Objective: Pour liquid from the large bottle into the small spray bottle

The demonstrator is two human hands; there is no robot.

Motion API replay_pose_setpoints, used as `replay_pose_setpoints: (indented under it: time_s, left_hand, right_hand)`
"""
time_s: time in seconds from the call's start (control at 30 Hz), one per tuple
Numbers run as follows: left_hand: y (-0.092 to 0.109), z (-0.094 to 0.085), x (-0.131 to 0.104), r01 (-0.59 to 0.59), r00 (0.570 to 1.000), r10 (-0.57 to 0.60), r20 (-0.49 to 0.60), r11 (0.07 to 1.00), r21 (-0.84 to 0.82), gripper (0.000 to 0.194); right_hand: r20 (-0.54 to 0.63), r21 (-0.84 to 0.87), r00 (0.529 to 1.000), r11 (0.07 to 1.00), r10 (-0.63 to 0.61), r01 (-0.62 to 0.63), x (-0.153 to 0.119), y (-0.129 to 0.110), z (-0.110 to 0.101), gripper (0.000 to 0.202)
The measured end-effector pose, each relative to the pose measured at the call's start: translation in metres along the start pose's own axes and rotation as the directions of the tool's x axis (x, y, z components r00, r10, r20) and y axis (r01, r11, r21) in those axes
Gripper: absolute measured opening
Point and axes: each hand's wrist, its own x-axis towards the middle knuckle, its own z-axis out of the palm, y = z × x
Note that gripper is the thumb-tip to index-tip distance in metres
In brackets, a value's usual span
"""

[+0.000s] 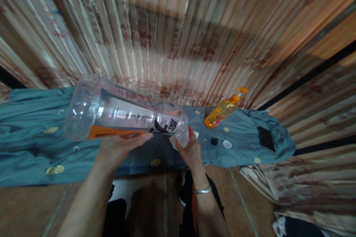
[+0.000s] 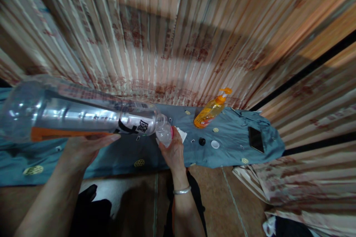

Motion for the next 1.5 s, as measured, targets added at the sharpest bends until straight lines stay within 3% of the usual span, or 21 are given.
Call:
replay_pose_setpoints:
  time_s: [0.3, 0.57, 1.03, 1.23, 1.5]
  left_hand:
    - [-0.0018, 0.0007, 0.0019, 0.092, 0.993, -0.098, -0.069, 0.993, -0.078, 0.029]
    - [-0.0043, -0.0012, 0.0024, 0.049, 0.998, -0.050, -0.033, 0.998, -0.046, 0.028]
    - [-0.0039, -0.0016, 0.0008, 0.111, 0.993, -0.116, -0.035, 0.987, -0.116, 0.027]
    - [-0.0059, -0.0031, -0.0006, 0.051, 0.998, -0.048, 0.031, 0.994, -0.094, 0.026]
    - [0.0028, 0.0003, -0.0022, 0.035, 0.999, -0.033, 0.019, 0.992, -0.119, 0.027]
  right_hand:
    - [-0.004, -0.001, 1.000, 1.000, -0.009, 0.009, -0.0006, 0.0022, 0.0009, 0.066]
    - [0.007, -0.005, 1.000, 1.000, 0.001, -0.001, 0.0001, -0.0010, -0.0004, 0.064]
    - [0.013, -0.002, 1.000, 1.000, -0.021, 0.021, -0.0007, 0.0011, -0.0014, 0.067]
    - [-0.002, -0.010, 0.999, 0.999, -0.043, 0.043, -0.0020, 0.0053, 0.0000, 0.072]
    - [-0.009, -0.011, 0.999, 0.999, -0.048, 0.047, -0.0020, 0.0059, 0.0007, 0.076]
